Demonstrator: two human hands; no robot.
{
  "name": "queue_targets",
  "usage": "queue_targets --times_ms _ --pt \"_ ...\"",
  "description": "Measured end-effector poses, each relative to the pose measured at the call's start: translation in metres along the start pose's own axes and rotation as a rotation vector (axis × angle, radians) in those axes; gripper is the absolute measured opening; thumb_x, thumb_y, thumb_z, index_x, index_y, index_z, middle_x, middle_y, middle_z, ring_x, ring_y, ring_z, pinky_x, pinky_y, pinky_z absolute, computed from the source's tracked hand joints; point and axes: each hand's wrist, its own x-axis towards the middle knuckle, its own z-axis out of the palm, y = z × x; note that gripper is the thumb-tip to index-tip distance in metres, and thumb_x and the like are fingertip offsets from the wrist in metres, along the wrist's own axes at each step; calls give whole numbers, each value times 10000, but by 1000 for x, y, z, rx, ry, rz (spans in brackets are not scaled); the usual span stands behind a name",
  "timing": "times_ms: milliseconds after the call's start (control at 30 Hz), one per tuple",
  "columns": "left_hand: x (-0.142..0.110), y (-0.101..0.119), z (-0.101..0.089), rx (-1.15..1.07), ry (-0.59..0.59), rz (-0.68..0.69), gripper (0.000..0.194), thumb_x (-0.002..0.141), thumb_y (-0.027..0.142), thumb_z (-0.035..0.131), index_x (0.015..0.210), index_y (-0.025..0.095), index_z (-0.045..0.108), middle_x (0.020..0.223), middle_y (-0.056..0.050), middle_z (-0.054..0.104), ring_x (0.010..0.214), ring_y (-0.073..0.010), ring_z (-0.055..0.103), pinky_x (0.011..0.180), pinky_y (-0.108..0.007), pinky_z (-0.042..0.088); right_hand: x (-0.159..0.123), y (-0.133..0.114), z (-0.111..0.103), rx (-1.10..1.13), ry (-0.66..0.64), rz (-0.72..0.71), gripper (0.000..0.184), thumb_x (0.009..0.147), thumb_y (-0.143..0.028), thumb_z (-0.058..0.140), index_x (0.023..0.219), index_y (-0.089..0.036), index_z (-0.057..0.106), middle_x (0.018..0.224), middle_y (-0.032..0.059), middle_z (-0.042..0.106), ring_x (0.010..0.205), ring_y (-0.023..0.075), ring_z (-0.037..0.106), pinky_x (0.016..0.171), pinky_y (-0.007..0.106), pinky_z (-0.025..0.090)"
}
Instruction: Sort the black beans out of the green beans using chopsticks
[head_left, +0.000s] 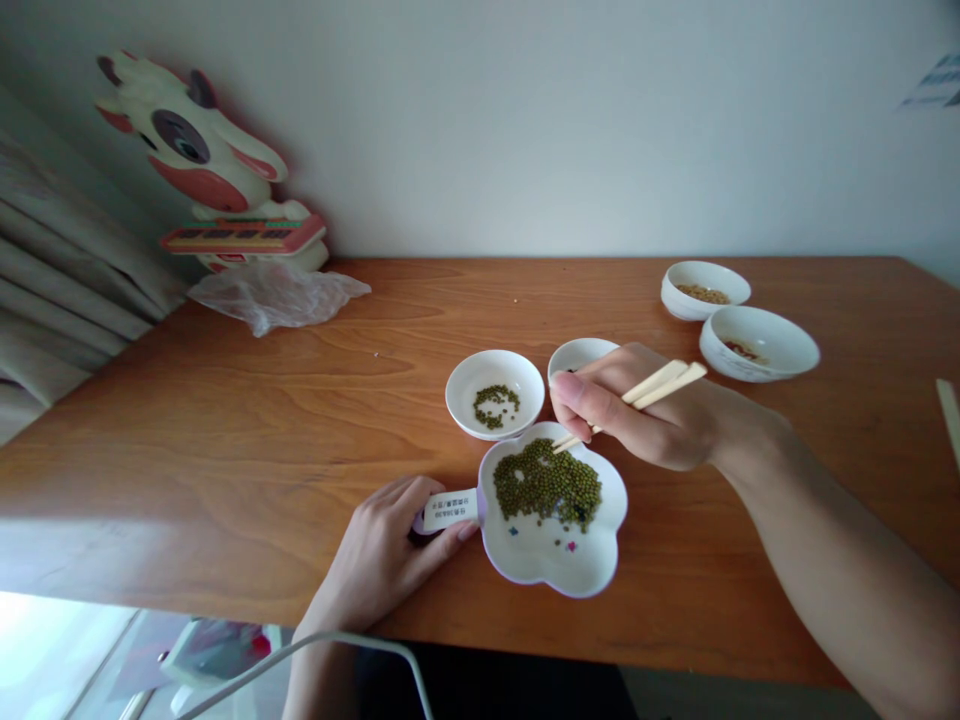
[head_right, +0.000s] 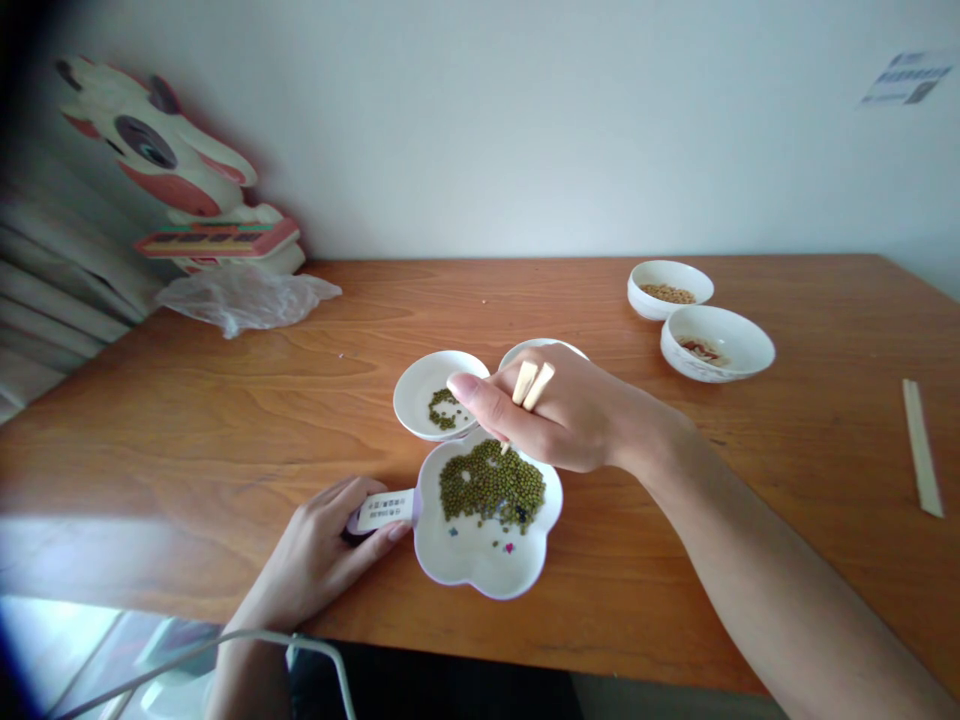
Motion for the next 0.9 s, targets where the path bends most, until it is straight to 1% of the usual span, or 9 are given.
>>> queue_targets --times_ms 133,367,467,567,733,900 --pt "0 1 -1 -1 -1 -4 352 986 575 631 977 223 642 864 -10 684 752 -170 633 671 -284 467 1 -1 1 -22 -23 36 651 1090 -626 267 678 -233 583 623 5 659 581 158 528 632 388 378" --pt "0 1 0 -3 4 -13 357 981 578 637 956 221 638 836 -8 669 731 -168 623 646 -280 459 2 2 2 -17 -15 32 642 1073 -645 301 659 -238 576 604 1 645 559 163 526 607 398 361" --pt "-1 1 1 -4 7 -6 350 980 569 642 959 220 639 835 -10 666 731 -168 619 646 -280 458 2 3 1 9 -8 17 614 1077 -614 329 648 -238 558 592 -3 624 558 164 518 610 387 378" --pt "-1 2 0 -4 8 4 347 984 564 638 957 218 642 834 -13 667 731 -169 615 646 -280 457 2 3 1 16 -10 32 619 1095 -577 297 661 -224 562 607 5 619 583 159 519 636 362 401" --pt "1 3 0 -4 -3 9 350 982 567 640 953 219 639 840 -15 671 738 -173 617 646 -278 454 1 3 2 34 -57 57 608 1102 -577 293 696 -208 552 631 9 597 587 140 500 602 336 376" --pt "0 2 0 -6 -10 16 349 986 566 636 935 221 629 838 -15 663 726 -171 605 641 -276 447 2 6 1 72 -73 58 600 1118 -542 276 714 -195 553 653 12 589 599 136 494 631 333 394"
